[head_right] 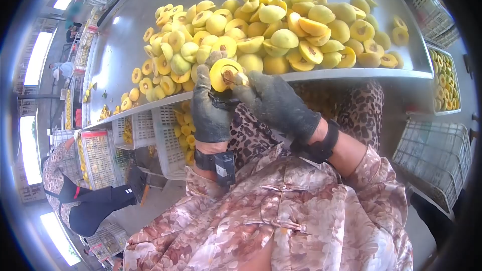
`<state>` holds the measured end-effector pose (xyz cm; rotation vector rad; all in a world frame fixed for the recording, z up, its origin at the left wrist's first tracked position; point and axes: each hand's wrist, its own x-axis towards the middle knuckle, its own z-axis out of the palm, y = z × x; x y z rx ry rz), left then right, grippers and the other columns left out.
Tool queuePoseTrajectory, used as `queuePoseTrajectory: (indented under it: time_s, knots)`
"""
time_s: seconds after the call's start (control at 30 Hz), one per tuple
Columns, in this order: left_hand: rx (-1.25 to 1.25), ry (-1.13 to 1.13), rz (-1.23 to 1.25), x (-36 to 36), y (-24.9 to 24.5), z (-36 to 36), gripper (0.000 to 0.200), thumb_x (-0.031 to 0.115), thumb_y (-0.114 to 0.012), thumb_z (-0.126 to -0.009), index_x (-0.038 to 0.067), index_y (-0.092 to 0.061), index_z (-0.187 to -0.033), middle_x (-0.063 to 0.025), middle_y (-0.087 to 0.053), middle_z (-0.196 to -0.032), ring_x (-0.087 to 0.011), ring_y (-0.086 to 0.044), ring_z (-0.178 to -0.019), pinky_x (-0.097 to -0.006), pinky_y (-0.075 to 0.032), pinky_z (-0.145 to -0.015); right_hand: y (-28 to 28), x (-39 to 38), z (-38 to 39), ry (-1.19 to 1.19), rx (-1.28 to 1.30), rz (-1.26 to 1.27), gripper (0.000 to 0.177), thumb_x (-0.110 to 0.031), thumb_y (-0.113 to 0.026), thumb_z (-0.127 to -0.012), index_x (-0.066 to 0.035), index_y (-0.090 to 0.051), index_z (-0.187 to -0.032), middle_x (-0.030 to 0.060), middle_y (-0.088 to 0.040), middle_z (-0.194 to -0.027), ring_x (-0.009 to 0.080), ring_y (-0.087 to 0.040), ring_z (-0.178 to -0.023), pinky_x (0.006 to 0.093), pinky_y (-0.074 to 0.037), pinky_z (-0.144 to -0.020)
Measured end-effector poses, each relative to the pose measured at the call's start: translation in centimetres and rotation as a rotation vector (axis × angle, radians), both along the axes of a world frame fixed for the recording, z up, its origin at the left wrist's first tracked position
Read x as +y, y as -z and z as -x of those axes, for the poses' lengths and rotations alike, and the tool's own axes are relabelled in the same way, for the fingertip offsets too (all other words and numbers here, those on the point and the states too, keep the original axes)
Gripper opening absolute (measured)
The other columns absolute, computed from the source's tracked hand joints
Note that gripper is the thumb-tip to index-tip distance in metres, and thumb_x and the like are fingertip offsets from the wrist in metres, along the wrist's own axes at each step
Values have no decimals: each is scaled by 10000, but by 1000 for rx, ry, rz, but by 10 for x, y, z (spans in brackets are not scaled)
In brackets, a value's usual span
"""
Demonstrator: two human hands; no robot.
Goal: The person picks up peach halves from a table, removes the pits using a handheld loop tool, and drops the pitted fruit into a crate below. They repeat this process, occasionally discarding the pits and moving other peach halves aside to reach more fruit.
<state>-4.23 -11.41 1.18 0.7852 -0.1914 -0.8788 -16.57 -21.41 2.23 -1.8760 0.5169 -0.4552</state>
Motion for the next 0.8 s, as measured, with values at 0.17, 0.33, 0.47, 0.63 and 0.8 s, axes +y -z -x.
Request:
queuePoseTrajectory:
  time_s: [0.17, 0.33, 0.47, 0.63, 0.8]
  knots:
    - [26, -77, -42, -9, 9, 7, 520, 450, -421, -1121, 21, -581, -1366, -114, -652, -1267, -250, -657, -1101, -420, -566, -969, 5, 10, 1, -13, -39, -99, 350, -314, -596, -1048, 27, -633, -1117, 287, -693, -882, 474, -681, -865, 491, -521, -722]
    - [-155, 40, -32, -10, 11, 15, 512, 444, -387, -1130, 8, -654, -1163, -121, -692, -1073, -215, -685, -973, -339, -591, -871, 35, 13, 19, -36, -82, -47, 300, -239, -619, -1025, 10, -627, -1190, 284, -696, -890, 472, -684, -819, 480, -529, -677]
    - [-658, -250, -93, -14, -1, 20, 289, 198, -507, -1058, 24, -676, -902, -70, -694, -926, -156, -643, -865, -323, -528, -814, 55, 24, 14, 1, -233, -315, 382, -274, -543, -1079, 41, -624, -1278, 123, -724, -1109, 168, -680, -943, 344, -546, -791]
    - [-752, -343, 158, -18, -42, 26, 220, 168, -660, -990, 10, -652, -838, -63, -600, -779, -167, -561, -774, -338, -487, -741, 4, 40, 24, -6, -246, -837, 464, -413, -579, -1057, -7, -605, -1281, 17, -655, -929, 78, -572, -741, 219, -439, -638]
    - [-1190, -445, 155, -21, -40, 47, 170, 140, -720, -947, 27, -663, -832, -94, -628, -778, -254, -613, -722, -376, -510, -683, 0, 14, 68, -300, -80, -854, 415, -467, -634, -1015, -61, -617, -1098, -36, -564, -763, 52, -488, -599, 205, -353, -521]
